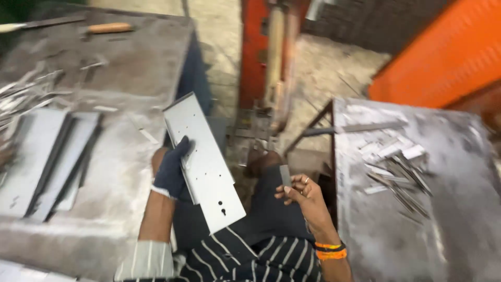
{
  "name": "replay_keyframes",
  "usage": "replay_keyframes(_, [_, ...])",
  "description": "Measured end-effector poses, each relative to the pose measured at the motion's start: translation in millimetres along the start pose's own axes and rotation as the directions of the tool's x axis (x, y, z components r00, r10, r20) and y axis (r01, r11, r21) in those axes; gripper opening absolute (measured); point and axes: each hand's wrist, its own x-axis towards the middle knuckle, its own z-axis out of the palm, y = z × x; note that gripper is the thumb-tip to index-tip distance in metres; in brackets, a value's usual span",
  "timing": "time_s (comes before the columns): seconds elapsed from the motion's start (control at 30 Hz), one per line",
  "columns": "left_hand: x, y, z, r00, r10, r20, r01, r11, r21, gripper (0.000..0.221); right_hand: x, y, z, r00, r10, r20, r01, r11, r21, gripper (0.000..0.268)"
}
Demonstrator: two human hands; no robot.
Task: The recorder uses a spot welding machine to attach small metal strips to a metal chassis.
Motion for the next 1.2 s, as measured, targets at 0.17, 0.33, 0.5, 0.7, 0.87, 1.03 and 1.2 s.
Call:
replay_keyframes(0.17, [-6, -70, 22, 0.985, -0.166, 0.054, 0.168, 0.985, -0.039, 0.039, -6, 59, -89, 0.967, -0.031, -0.253, 0.044, 0.998, 0.047, 0.022])
replay_keyframes(0.33, [-25, -81, 55, 0.981, -0.193, 0.016, 0.193, 0.981, -0.010, 0.039, 6, 86, -167, 0.654, -0.170, -0.737, -0.302, 0.834, -0.461, 0.034])
replay_keyframes(0.5, [-39, -82, 66, 0.990, -0.141, -0.012, 0.141, 0.986, 0.087, 0.038, 30, 132, -240, 0.385, -0.347, -0.855, -0.631, 0.577, -0.518, 0.050])
replay_keyframes(0.7, [-55, -94, 76, 0.991, -0.124, -0.043, 0.128, 0.987, 0.101, 0.040, 21, 132, -221, 0.465, 0.021, -0.885, -0.622, 0.720, -0.309, 0.042])
replay_keyframes(0.87, [-60, -106, 82, 0.996, -0.089, -0.025, 0.091, 0.989, 0.113, 0.039, 0, 86, -123, 0.784, -0.101, -0.613, -0.119, 0.944, -0.309, 0.022])
replay_keyframes(1.03, [-79, -96, 107, 0.997, -0.001, 0.075, -0.015, 0.976, 0.219, 0.038, -27, -34, 5, 0.890, -0.301, -0.342, -0.014, 0.732, -0.681, 0.027])
replay_keyframes(1.2, [-82, -106, 102, 0.988, 0.093, 0.124, -0.128, 0.941, 0.314, 0.032, -32, -70, 63, 0.966, -0.246, 0.081, 0.164, 0.335, -0.928, 0.029])
